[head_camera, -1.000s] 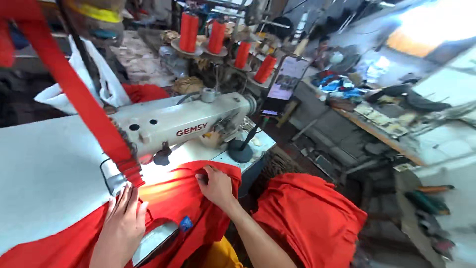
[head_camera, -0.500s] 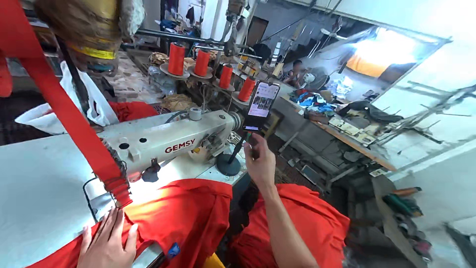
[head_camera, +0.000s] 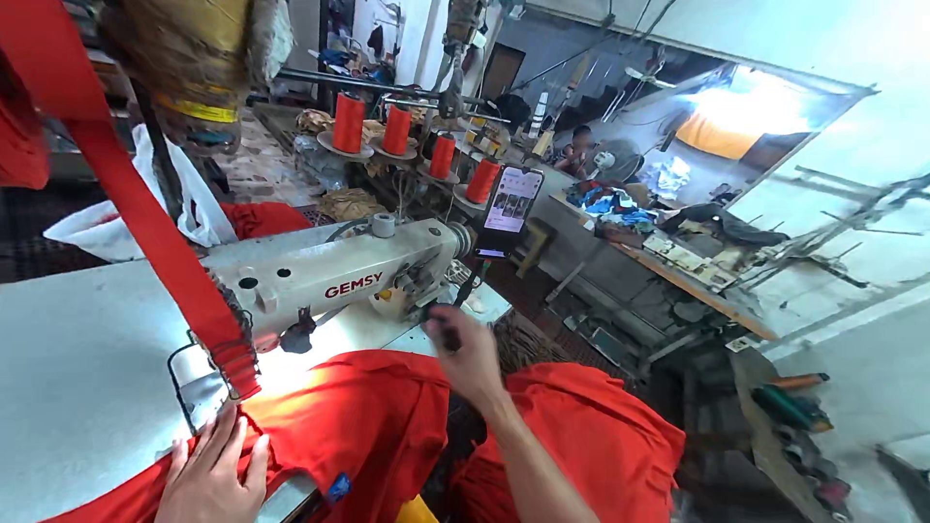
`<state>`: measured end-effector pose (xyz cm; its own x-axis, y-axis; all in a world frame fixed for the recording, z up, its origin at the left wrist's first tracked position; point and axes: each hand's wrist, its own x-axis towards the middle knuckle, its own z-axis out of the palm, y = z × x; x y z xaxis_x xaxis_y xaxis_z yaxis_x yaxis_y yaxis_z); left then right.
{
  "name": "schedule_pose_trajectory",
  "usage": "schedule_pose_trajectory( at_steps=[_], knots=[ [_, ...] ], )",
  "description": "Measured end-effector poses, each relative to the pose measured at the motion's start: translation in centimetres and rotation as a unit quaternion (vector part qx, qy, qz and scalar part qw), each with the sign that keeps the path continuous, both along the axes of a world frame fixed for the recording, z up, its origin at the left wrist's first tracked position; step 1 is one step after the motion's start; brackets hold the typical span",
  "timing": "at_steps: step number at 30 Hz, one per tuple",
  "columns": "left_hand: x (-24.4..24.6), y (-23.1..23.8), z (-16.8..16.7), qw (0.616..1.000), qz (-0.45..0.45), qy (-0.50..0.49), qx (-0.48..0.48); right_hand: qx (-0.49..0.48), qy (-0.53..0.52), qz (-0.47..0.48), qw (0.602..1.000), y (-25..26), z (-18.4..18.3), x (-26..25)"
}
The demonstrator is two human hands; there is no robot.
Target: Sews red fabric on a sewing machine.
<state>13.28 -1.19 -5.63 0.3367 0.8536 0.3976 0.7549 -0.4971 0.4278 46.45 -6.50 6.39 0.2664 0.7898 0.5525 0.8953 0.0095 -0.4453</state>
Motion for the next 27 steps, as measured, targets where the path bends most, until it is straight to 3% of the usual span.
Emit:
schedule_pose_trajectory(
  at_steps=[3,5,7,9,17,21,24,27],
  knots=[
    [0.1,-0.2,0.3,1.0,0.012,0.017,0.001,-0.089,0.01,0.14,0.986,1.0,-3.6,-4.9],
    [0.2,-0.7,0.9,0.998,0.035,0.052,0.002,-0.158,0.017,0.185,0.97,2.1,-6.0,-7.2],
    [0.4,-1.3,1.5,0.995,0.054,0.088,0.002,-0.211,0.018,0.168,0.963,3.2,-8.0,-8.4],
    [0.7,-1.7,2.0,0.995,0.053,0.087,-0.018,-0.205,0.005,0.119,0.972,3.8,-9.1,-8.6],
    [0.1,1.0,1.0,0.998,-0.01,0.061,-0.031,-0.23,0.018,0.054,0.972,4.1,-8.8,-7.3],
    [0.1,0.7,0.8,0.998,0.006,0.066,-0.017,-0.269,-0.006,0.043,0.962,4.3,-8.4,-8.1],
    [0.2,0.8,0.5,0.998,0.013,0.066,-0.011,-0.327,0.005,0.072,0.942,4.4,-6.6,-9.6],
    [0.5,0.8,0.9,0.998,0.016,0.061,-0.006,-0.276,0.004,0.143,0.95,4.1,-5.7,-12.8]
  ],
)
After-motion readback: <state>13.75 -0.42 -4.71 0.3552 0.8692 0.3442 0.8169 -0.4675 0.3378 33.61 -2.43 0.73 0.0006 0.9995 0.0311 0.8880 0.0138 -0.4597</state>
